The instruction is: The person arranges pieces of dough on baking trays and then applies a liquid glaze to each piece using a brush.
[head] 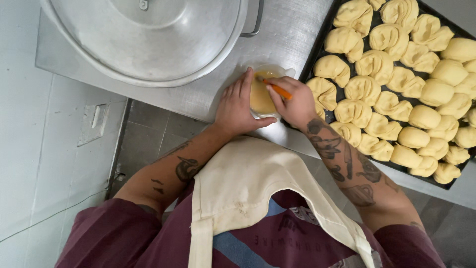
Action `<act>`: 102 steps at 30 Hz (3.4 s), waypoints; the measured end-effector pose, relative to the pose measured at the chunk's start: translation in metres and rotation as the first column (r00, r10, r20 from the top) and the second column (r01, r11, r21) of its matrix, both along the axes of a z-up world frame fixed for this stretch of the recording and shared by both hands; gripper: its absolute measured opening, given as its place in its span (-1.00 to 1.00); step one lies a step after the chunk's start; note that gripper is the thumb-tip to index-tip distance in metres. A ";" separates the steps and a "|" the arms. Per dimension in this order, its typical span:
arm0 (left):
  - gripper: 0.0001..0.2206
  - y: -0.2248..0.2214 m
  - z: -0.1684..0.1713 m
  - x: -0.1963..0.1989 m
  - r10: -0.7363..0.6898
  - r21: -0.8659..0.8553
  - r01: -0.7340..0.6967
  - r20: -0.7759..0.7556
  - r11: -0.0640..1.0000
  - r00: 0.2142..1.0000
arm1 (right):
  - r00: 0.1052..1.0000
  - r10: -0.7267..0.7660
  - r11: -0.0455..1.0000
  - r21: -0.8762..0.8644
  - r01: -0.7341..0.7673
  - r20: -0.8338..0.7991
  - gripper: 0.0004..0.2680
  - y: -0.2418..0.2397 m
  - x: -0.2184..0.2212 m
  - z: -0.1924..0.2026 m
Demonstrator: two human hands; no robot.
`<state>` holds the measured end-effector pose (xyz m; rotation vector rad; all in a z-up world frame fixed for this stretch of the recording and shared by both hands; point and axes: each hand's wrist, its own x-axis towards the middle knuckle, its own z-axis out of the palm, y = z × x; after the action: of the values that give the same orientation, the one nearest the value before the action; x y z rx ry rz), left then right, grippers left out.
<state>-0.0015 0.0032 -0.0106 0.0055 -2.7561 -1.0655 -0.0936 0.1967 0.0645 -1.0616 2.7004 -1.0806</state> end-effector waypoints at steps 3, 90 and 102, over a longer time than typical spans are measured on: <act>0.48 -0.003 0.009 0.000 -0.019 0.016 0.019 0.001 1.000 1.000 | 0.992 0.038 0.997 -0.065 -0.031 0.121 -0.87 0.001 0.014 -0.002; -0.70 -0.018 0.012 0.038 -0.133 0.739 -0.362 0.517 0.569 0.846 | 0.895 -0.287 0.904 -0.212 0.371 0.342 -0.88 0.050 -0.013 -0.021; -0.71 -0.023 -0.012 0.039 -0.225 0.807 -0.281 0.447 0.519 0.866 | 0.902 -0.332 0.892 -0.218 0.396 0.276 -0.97 0.053 0.027 0.048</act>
<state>0.0377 -0.0195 -0.0223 0.5448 -2.1746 -2.6317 -0.0666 0.2495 0.1120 -0.4029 2.6720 -1.5584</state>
